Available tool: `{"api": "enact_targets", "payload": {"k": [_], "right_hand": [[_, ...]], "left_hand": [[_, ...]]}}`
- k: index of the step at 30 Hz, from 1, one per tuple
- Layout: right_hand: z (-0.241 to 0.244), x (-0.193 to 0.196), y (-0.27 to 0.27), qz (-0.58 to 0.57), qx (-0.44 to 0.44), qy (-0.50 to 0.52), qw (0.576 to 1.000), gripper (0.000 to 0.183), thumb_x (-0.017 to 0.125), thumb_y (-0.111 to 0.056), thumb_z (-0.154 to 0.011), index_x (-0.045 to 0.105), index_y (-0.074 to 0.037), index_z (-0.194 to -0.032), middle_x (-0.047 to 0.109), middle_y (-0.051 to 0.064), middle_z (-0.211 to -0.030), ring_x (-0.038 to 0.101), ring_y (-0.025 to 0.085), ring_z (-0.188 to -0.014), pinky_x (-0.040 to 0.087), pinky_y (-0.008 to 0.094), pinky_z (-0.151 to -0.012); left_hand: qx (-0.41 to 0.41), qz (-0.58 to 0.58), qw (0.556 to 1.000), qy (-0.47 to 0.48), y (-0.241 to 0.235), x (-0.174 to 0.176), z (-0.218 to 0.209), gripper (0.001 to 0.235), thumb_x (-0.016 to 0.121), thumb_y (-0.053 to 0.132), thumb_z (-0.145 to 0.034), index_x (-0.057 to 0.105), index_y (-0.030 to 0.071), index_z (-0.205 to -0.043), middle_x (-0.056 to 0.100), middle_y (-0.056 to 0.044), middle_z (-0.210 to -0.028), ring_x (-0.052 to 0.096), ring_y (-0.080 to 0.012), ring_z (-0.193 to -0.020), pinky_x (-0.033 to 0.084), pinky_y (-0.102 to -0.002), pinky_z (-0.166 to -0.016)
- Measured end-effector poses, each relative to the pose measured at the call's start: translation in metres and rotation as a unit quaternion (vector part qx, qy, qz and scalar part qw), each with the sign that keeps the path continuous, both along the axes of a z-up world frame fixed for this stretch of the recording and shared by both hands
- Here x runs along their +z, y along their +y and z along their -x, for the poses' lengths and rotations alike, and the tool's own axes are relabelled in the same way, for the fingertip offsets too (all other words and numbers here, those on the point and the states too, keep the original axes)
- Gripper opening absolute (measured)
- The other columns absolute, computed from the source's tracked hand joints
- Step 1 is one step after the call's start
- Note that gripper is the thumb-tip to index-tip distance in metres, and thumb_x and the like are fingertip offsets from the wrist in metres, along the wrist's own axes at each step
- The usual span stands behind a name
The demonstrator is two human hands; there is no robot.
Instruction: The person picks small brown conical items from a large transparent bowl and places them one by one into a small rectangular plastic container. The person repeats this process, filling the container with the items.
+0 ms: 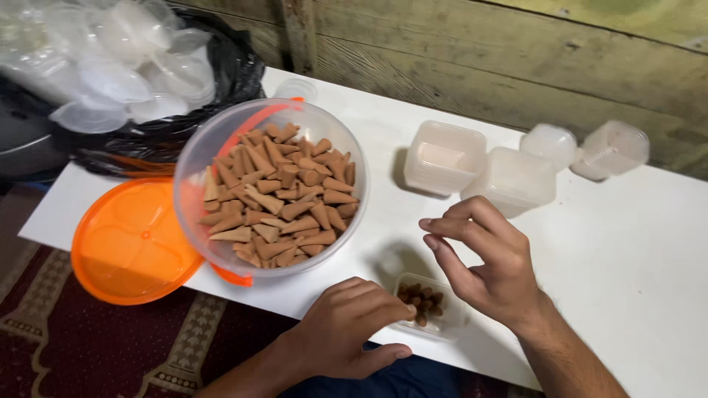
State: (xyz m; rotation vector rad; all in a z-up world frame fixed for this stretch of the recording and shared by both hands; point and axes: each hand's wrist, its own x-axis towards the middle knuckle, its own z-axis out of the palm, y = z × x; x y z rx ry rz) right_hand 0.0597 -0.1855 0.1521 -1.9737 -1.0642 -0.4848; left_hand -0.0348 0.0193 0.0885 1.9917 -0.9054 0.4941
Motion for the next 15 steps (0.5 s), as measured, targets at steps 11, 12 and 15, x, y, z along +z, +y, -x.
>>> {"api": "enact_targets", "payload": {"k": [11,12,15], "right_hand": [[-0.028,-0.014,0.101,-0.084,0.07,-0.032,0.993,0.023,0.063,0.011,-0.094,0.069,0.002,-0.114,0.065,0.016,-0.1,0.069,0.031,-0.096,0.057,0.04,-0.085],[-0.031,-0.022,0.104,-0.093,0.053,-0.037,0.994,0.028,0.066,0.014,-0.089,0.073,-0.001,-0.112,0.069,0.013,-0.096,0.073,0.034,-0.093,0.059,0.046,-0.082],[-0.032,-0.023,0.108,-0.101,0.048,-0.068,0.991,0.028,0.063,0.016,-0.09,0.074,0.0,-0.11,0.068,0.012,-0.089,0.072,0.031,-0.083,0.058,0.042,-0.076]], "left_hand": [[0.165,-0.004,0.982,-0.097,0.085,0.088,-0.024,0.01,0.073,0.016,-0.094,0.073,0.006,-0.099,0.074,-0.008,-0.085,0.071,-0.0273,-0.07,0.056,-0.039,-0.064],[0.192,0.012,0.978,-0.085,0.094,0.088,-0.032,0.008,0.074,0.015,-0.091,0.075,0.008,-0.096,0.073,-0.007,-0.077,0.07,-0.0292,-0.064,0.055,-0.04,-0.055],[0.228,-0.079,0.97,-0.039,0.128,0.102,-0.056,0.016,0.072,0.008,-0.089,0.073,0.004,-0.105,0.073,-0.014,-0.087,0.069,-0.035,-0.071,0.053,-0.046,-0.061]]}}
